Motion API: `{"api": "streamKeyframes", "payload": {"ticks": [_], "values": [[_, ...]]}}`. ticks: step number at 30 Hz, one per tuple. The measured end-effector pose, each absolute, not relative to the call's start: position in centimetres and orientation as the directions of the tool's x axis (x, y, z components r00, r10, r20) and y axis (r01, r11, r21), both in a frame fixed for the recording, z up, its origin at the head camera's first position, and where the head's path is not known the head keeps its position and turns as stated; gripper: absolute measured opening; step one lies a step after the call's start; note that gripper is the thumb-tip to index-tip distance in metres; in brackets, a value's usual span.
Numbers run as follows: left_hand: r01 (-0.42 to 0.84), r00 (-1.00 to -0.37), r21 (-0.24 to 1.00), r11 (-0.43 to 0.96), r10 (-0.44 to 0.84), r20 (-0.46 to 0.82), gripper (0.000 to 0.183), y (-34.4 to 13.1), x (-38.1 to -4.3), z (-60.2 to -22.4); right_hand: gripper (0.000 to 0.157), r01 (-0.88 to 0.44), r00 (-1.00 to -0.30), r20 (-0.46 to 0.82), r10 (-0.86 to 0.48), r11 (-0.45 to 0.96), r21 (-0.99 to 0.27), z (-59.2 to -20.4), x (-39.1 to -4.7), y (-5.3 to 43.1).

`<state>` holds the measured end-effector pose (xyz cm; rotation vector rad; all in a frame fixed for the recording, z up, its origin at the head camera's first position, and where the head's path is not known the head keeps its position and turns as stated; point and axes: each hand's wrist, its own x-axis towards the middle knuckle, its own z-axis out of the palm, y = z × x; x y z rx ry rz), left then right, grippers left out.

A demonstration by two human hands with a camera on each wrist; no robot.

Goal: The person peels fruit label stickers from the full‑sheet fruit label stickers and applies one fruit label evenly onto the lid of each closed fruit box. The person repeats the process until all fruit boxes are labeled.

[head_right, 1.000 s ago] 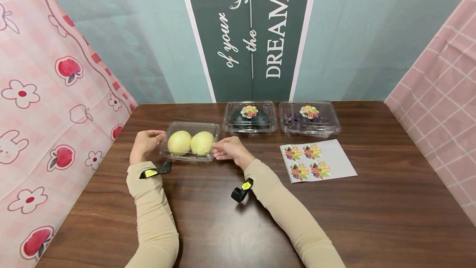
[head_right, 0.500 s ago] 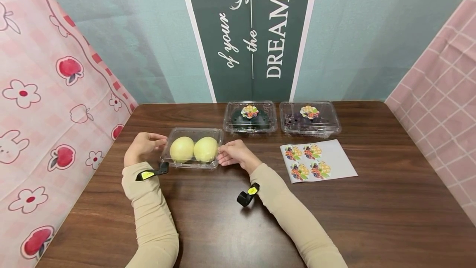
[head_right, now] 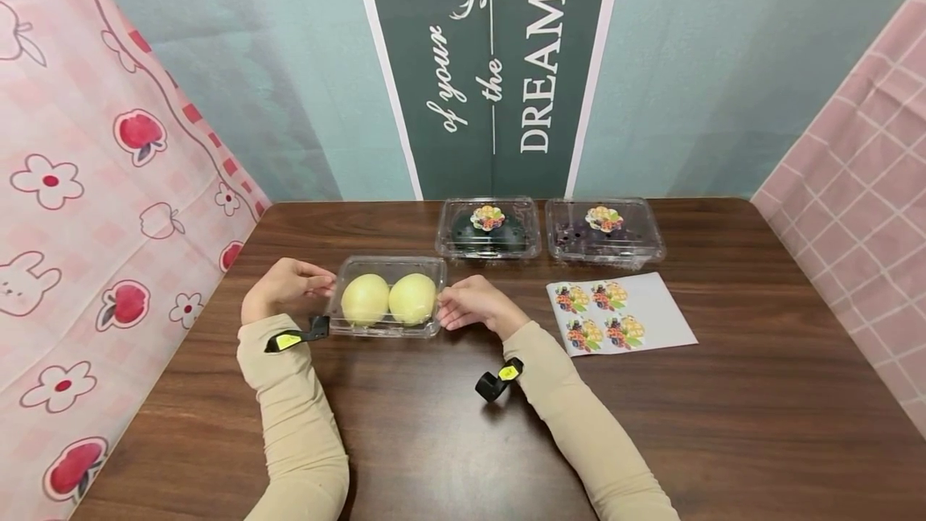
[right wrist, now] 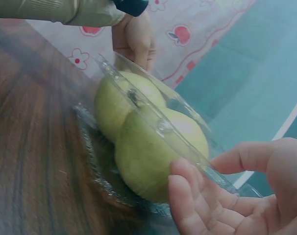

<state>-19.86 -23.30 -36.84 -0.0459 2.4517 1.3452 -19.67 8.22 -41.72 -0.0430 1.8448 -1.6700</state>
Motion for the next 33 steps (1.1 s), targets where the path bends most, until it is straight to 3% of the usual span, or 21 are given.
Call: {"api": "streamKeyframes", "payload": {"ticks": [6, 13, 20, 33], "values": [[-0.178, -0.932, 0.812, 0.556, 0.168, -0.32, 0.029, -22.5, -19.9, -36.9, 0.015, 0.347, -0.751, -0.419, -0.511, 0.235, -0.908, -41.9, -19.5, 9.7], [-0.12, -0.926, 0.796, 0.594, 0.222, -0.306, 0.026, -21.2, -20.3, -36.8, 0.027, 0.25, -0.717, -0.382, -0.583, 0.297, -0.922, -41.7, -19.9, 11.7], [-0.085, -0.917, 0.742, 0.665, 0.239, -0.32, 0.024, -20.0, -20.6, -36.1, 0.025, 0.21, -0.697, -0.399, -0.596, 0.362, -0.908, -41.1, -20.5, 13.2], [-0.097, -0.875, 0.773, 0.627, 0.316, -0.366, 0.025, -19.0, -21.5, -36.5, 0.024, 0.192, -0.684, -0.42, -0.597, 0.408, -0.893, -40.6, -21.0, 15.6]]}}
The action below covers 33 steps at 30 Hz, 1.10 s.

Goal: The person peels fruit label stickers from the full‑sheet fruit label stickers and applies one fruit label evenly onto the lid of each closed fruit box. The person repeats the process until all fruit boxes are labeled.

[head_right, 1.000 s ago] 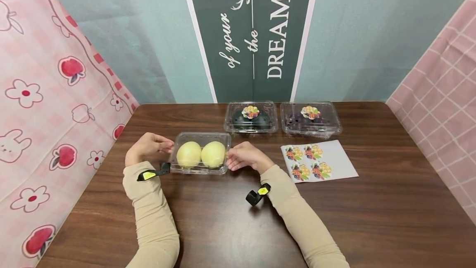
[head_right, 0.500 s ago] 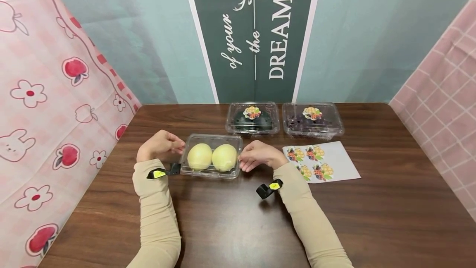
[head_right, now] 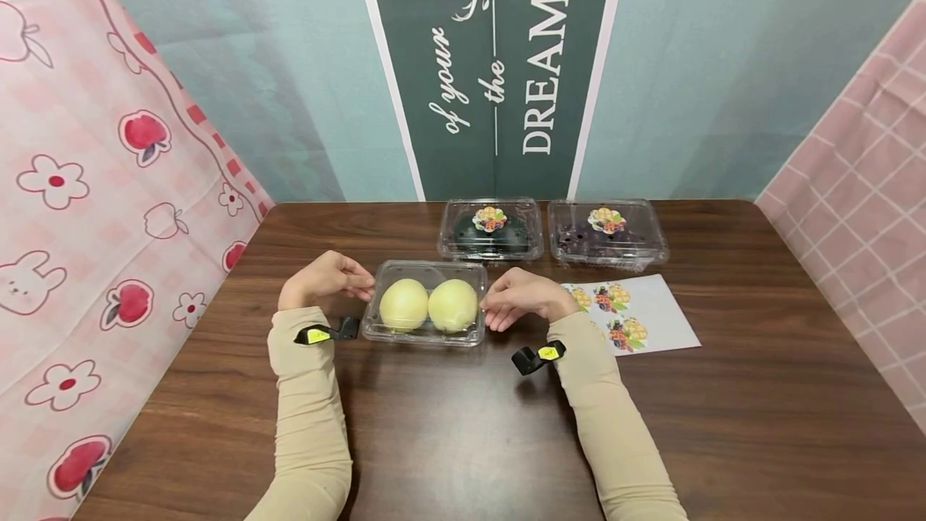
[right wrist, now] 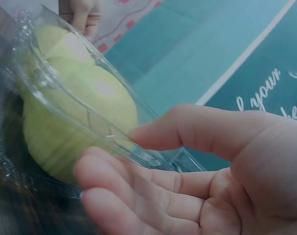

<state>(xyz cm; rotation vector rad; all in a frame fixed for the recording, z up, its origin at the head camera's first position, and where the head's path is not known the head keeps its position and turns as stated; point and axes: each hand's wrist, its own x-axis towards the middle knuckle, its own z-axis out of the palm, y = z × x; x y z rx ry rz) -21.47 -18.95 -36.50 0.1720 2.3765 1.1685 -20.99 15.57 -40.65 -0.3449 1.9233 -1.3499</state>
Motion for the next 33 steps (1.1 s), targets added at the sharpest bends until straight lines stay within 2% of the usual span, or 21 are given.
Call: {"api": "streamKeyframes", "payload": {"ticks": [11, 20, 33], "values": [[-0.106, -0.885, 0.77, 0.629, 0.292, -0.361, 0.025, -18.9, -21.8, -37.0, 0.034, 0.217, -0.726, -0.38, -0.573, 0.334, -0.917, -40.3, -21.2, 16.1], [-0.114, -0.887, 0.78, 0.616, 0.29, -0.359, 0.024, -18.3, -21.9, -37.1, 0.032, 0.2, -0.733, -0.387, -0.56, 0.366, -0.909, -39.9, -21.1, 16.2], [-0.054, -0.874, 0.772, 0.633, 0.344, -0.344, 0.02, -16.9, -22.3, -37.2, 0.029, 0.192, -0.733, -0.42, -0.534, 0.43, -0.882, -39.7, -21.2, 17.9]]}}
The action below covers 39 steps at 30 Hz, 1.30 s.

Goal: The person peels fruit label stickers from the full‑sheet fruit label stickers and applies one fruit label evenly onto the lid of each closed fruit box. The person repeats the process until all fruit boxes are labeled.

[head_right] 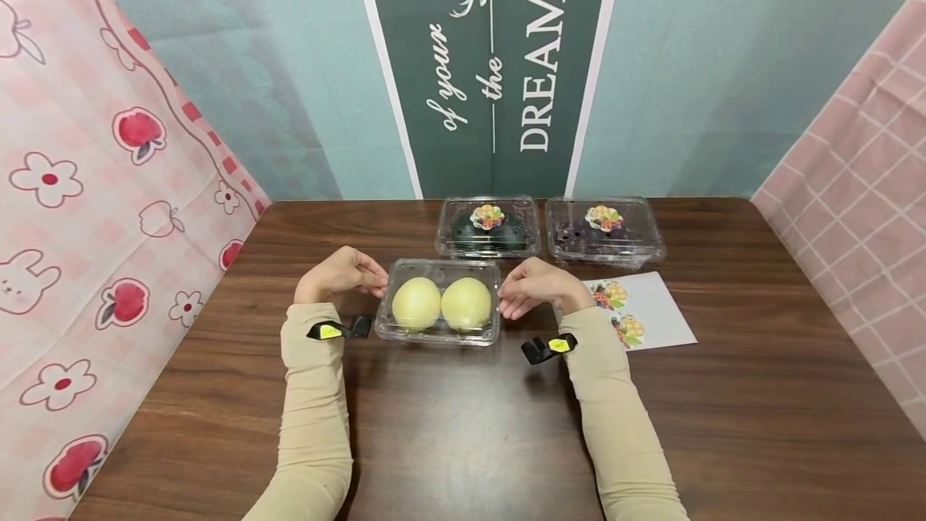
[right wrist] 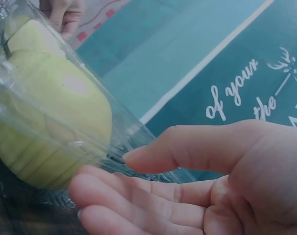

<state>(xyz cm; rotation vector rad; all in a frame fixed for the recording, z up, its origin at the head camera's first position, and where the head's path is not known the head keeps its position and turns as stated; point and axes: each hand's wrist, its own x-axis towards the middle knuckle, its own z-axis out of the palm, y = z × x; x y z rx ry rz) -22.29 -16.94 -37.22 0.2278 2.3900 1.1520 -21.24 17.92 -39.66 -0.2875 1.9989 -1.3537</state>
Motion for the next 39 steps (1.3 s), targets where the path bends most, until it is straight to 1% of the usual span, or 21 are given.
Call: {"api": "streamKeyframes", "payload": {"ticks": [4, 11, 18, 24, 29, 39], "values": [[-0.049, -0.872, 0.774, 0.631, 0.352, -0.342, 0.019, -16.2, -22.3, -37.2, 0.029, 0.196, -0.734, -0.422, -0.532, 0.43, -0.882, -39.5, -21.3, 18.6], [-0.03, -0.871, 0.772, 0.636, 0.362, -0.331, 0.017, -14.9, -22.5, -37.2, 0.03, 0.176, -0.715, -0.43, -0.551, 0.454, -0.874, -39.2, -21.5, 19.9], [0.0, -0.866, 0.743, 0.669, 0.371, -0.334, 0.015, -13.5, -22.7, -37.2, 0.031, 0.164, -0.724, -0.45, -0.523, 0.504, -0.848, -39.0, -21.5, 21.4], [0.027, -0.867, 0.731, 0.682, 0.38, -0.323, 0.013, -12.5, -22.8, -37.2, 0.032, 0.18, -0.736, -0.463, -0.494, 0.516, -0.837, -38.8, -21.3, 22.2], [0.053, -0.868, 0.72, 0.692, 0.388, -0.309, 0.012, -11.8, -22.7, -37.1, 0.031, 0.169, -0.738, -0.46, -0.495, 0.524, -0.835, -38.5, -21.1, 22.7], [0.024, -0.865, 0.732, 0.681, 0.382, -0.326, 0.013, -11.2, -22.6, -37.1, 0.029, 0.171, -0.732, -0.458, -0.503, 0.516, -0.839, -38.5, -21.1, 23.3]]}}
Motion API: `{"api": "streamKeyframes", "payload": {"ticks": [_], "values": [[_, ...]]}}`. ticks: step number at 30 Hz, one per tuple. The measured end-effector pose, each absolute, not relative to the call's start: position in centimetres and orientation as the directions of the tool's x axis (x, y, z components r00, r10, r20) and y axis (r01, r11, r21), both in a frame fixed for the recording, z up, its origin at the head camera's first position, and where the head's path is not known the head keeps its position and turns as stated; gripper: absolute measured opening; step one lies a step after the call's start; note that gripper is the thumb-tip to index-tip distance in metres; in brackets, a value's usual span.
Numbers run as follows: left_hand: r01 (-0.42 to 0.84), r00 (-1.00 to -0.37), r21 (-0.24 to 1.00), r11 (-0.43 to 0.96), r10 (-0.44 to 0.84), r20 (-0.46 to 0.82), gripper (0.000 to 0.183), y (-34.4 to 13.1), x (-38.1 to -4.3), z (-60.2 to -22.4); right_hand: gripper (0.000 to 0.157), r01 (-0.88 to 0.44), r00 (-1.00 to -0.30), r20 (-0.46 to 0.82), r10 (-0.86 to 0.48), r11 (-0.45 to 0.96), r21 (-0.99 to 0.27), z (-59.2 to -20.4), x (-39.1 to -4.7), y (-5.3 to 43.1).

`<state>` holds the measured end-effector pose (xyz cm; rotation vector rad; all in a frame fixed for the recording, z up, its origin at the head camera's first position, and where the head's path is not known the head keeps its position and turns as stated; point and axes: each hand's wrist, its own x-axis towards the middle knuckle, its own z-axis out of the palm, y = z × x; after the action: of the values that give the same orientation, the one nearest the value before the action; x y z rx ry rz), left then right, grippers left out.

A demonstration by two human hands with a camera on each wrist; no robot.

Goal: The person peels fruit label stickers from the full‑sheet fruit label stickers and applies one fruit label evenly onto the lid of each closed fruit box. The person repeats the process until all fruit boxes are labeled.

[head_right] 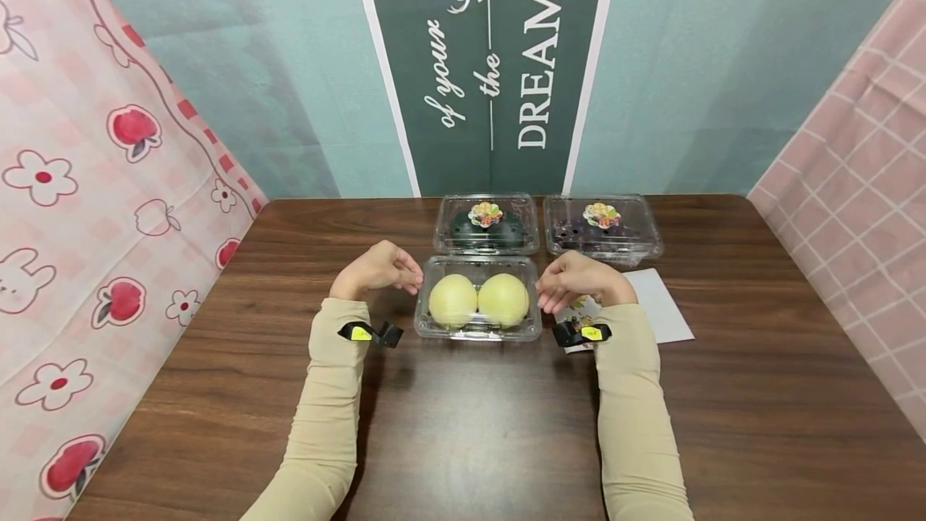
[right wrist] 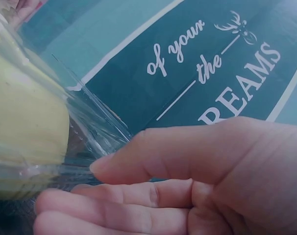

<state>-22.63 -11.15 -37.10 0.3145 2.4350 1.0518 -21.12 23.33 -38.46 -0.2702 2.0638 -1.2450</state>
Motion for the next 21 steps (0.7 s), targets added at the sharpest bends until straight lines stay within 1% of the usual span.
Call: {"api": "streamKeyframes", "payload": {"ticks": [6, 13, 21], "values": [[0.049, -0.867, 0.727, 0.685, 0.391, -0.309, 0.013, -11.2, -22.6, -37.2, 0.03, 0.168, -0.735, -0.455, -0.502, 0.515, -0.84, -38.4, -21.1, 23.4], [0.04, -0.866, 0.744, 0.667, 0.394, -0.306, 0.015, -11.5, -22.5, -36.9, 0.035, 0.173, -0.737, -0.463, -0.492, 0.525, -0.834, -38.2, -21.0, 23.6], [0.063, -0.87, 0.769, 0.636, 0.412, -0.27, 0.017, -11.9, -22.5, -36.7, 0.038, 0.168, -0.78, -0.45, -0.434, 0.548, -0.82, -38.5, -21.0, 25.0]]}}
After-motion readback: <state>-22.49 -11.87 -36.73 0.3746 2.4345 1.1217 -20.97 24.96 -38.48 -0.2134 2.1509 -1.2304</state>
